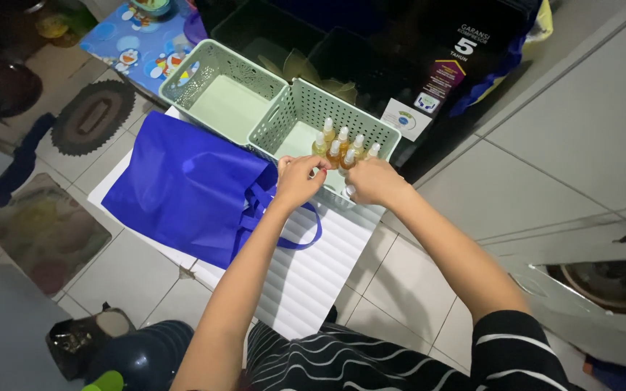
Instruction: Organizes small liquid bottles from a table and baskets into a blue tote bag.
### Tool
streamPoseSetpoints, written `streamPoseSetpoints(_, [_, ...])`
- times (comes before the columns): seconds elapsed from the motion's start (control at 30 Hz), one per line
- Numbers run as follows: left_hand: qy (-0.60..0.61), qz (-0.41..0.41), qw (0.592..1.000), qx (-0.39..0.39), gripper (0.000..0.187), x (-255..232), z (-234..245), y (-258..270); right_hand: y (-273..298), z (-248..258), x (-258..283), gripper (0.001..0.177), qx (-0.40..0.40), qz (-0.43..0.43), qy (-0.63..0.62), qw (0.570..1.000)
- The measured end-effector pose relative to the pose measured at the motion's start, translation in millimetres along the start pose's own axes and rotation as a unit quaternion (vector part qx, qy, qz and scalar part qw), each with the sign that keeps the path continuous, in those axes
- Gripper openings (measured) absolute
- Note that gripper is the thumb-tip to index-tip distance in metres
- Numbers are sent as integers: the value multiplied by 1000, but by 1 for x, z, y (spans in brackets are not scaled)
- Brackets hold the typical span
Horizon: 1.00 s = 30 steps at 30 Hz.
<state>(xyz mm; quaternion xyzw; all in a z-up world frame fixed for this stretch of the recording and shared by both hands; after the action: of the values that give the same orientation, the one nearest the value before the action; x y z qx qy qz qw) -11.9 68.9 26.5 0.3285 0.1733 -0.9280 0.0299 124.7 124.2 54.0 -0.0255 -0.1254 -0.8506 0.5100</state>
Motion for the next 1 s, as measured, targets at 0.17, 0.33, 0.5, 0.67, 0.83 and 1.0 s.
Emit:
streamPoseSetpoints(0.17, [1, -7, 1000, 17, 11, -1, 1, 1, -2, -9, -4, 18, -17, -34, 1, 999])
streamPoseSetpoints(0.33, [7, -7, 1000, 23, 12, 1, 1, 3, -5, -16, -7, 15, -16, -70, 15, 997])
streamPoseSetpoints(0.5, [20, -24, 999, 25, 17, -1, 3, 6, -1, -10, -3, 19, 24, -101, -14, 995])
streamPoseSetpoints(0.67, [10, -23, 999, 26, 18, 3, -2, 6, 4, -5, 1, 21, 9, -96, -26, 995])
streamPoseSetpoints(0.83, [10, -22, 999, 27, 18, 2, 0, 5, 11, 3, 5, 25, 3, -86, -27, 996])
streamPoseSetpoints(1.0, [-7, -25, 999, 36, 18, 1, -1, 5, 17, 0, 3, 26, -7, -106, -50, 993])
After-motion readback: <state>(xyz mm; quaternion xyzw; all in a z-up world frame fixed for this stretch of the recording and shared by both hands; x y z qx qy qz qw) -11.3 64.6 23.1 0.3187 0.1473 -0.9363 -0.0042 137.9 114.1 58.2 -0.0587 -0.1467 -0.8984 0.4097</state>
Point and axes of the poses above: each hand's wrist, its own y-axis away from the middle knuckle, its own z-axis out of the back of the hand, x = y × z, the point moved 7 cm from there along -y, towards the middle knuckle, and after that the axes turned 8 degrees about -y, right-handed, at the moved point
